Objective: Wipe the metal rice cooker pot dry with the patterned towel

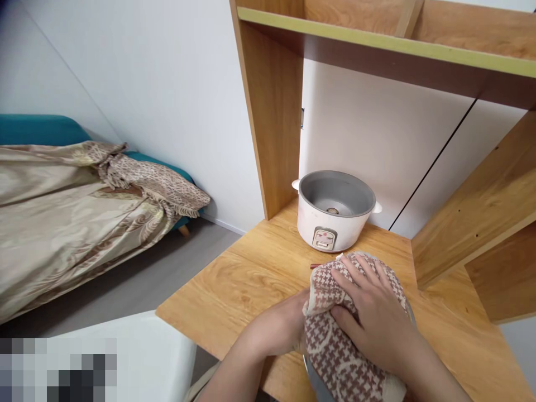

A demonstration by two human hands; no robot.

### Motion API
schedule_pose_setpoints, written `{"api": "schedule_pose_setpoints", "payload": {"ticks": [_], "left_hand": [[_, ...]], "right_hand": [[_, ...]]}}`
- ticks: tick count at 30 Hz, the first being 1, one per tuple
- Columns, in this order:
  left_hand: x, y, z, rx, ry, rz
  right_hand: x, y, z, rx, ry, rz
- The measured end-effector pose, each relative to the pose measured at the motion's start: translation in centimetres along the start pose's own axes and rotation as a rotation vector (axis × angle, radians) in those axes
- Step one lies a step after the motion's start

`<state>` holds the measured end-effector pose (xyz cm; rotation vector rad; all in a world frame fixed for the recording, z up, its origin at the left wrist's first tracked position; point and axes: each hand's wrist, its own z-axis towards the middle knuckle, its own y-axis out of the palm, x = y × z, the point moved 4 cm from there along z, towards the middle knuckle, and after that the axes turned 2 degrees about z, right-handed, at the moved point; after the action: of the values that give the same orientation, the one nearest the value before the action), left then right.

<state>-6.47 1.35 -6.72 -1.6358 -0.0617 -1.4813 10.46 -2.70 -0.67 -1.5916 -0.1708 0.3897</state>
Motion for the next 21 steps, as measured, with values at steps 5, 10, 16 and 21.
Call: {"api": "schedule_pose_setpoints", "payload": {"ticks": [5,10,16,21], "left_hand": [[0.5,-0.3,-0.3,-0.011,0.042,-0.018],[0.7,-0.4,-0.5,0.022,0.011,-0.027],[0.3,-0.3,-0.2,0.000,-0.053,-0.034],[0.3,-0.3,-0.6,0.018,-0.018,-0.011]], "right_hand": [[-0.8,-0.6,-0.3,-0.090,-0.103,0.023],[-0.5,-0.3,0.0,-0.048,-0.023,0.017],[0.6,0.4,-0.1,-0.006,0.141,-0.020],[0.0,-0.1,-0.3,-0.068,-0.003,-0.002]]}}
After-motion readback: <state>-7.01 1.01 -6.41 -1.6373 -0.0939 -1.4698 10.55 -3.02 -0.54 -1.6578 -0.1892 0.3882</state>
